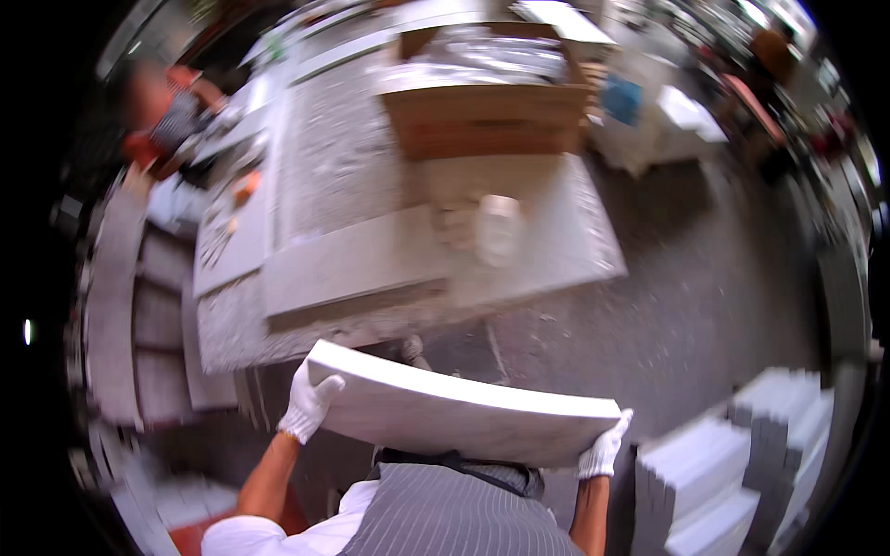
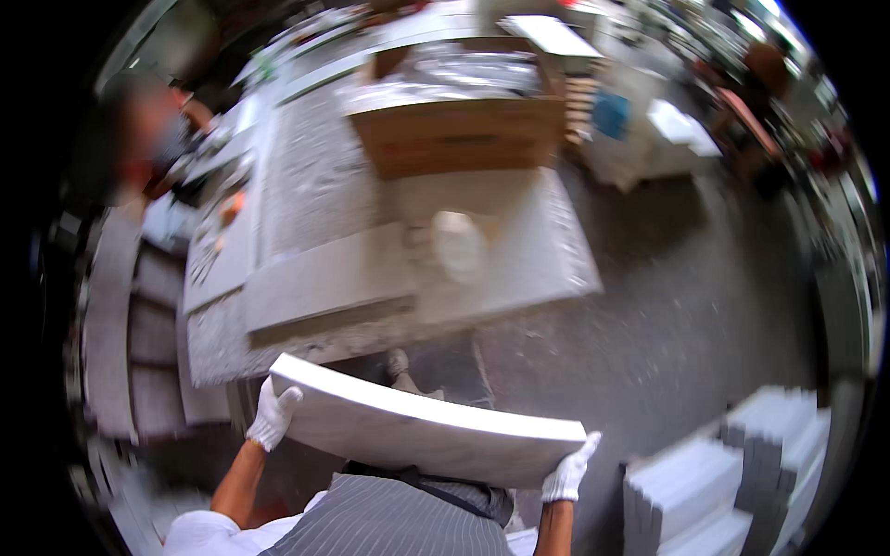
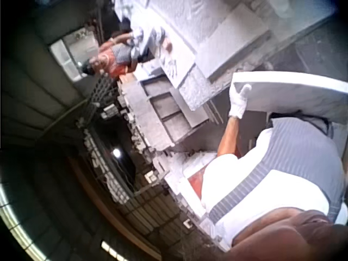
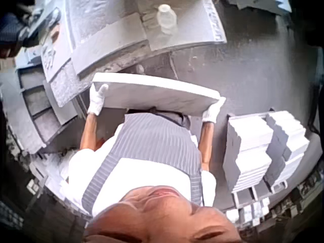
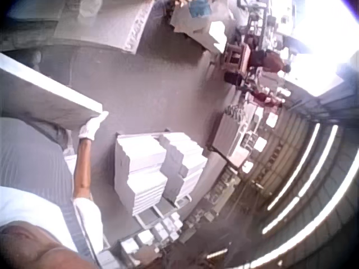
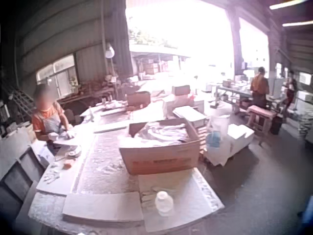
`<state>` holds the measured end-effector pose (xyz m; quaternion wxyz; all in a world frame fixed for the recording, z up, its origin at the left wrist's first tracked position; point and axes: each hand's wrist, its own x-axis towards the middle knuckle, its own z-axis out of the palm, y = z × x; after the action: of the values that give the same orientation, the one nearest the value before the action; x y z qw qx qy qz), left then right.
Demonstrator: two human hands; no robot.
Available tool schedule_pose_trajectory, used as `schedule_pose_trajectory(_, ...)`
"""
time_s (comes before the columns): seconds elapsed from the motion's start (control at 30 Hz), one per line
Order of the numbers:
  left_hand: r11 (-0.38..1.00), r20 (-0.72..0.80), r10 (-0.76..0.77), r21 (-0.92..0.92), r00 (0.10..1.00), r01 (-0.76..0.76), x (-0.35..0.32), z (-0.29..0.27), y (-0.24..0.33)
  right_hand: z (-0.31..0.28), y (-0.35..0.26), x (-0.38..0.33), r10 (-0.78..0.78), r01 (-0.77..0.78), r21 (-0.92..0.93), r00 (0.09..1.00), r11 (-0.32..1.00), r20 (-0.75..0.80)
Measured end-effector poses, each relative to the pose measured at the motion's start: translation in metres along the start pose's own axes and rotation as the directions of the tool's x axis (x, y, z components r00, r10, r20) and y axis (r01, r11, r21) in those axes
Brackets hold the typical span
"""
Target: The person repeatedly picks up white rectangular panels from a stack, carries them to a workbench, and places them on the surface. The person wears white gloves and moves between stacks and the bench multiple times.
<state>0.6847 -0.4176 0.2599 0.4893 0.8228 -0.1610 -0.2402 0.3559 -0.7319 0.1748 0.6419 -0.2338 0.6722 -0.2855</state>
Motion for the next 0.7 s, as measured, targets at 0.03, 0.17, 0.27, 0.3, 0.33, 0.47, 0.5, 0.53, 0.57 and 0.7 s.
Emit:
schedule_pose_trajectory(0.03,0.999,0.006,0.032,-0.033,0.999,-0.031,-0.004,0.024,0.014,-0.020,-0.014,0.009,-0.008,0.008,-0.002,1.000,1.000,-0.014)
schedule_pose_trajectory(0.17,0.995,0.102,0.104,-0.010,0.989,-0.104,-0.011,0.117,0.089,-0.114,-0.060,0.052,-0.148,0.156,0.138,0.987,0.978,-0.065)
schedule_pose_trajectory(0.27,0.981,0.114,0.180,0.049,0.977,-0.187,-0.004,0.182,0.127,-0.151,-0.113,0.083,-0.154,0.173,0.197,0.982,0.965,-0.107)
schedule_pose_trajectory(0.3,0.969,0.127,0.212,0.100,0.969,-0.225,-0.001,0.198,0.145,-0.170,-0.122,0.102,-0.153,0.161,0.267,0.987,0.950,-0.049)
schedule_pose_trajectory(0.33,0.962,0.133,0.222,0.133,0.966,-0.240,0.006,0.220,0.156,-0.187,-0.128,0.126,-0.157,0.169,0.293,0.985,0.941,-0.064)
schedule_pose_trajectory(0.47,0.951,0.175,0.262,0.121,0.949,-0.285,0.044,0.297,0.195,-0.231,-0.165,0.216,-0.186,0.201,0.429,0.980,0.881,-0.077)
schedule_pose_trajectory(0.5,0.955,0.201,0.227,0.146,0.953,-0.259,0.058,0.317,0.202,-0.222,-0.191,0.218,-0.188,0.215,0.393,0.976,0.894,-0.107)
schedule_pose_trajectory(0.53,0.956,0.228,0.181,0.189,0.957,-0.226,0.073,0.335,0.212,-0.213,-0.215,0.216,-0.178,0.219,0.357,0.974,0.908,-0.143)
schedule_pose_trajectory(0.57,0.954,0.253,0.134,0.230,0.958,-0.194,0.089,0.353,0.223,-0.196,-0.243,0.219,-0.179,0.231,0.326,0.967,0.917,-0.182)
schedule_pose_trajectory(0.7,0.942,0.295,0.098,0.281,0.950,-0.184,0.145,0.410,0.280,-0.141,-0.339,0.232,-0.156,0.204,0.199,0.960,0.959,-0.234)
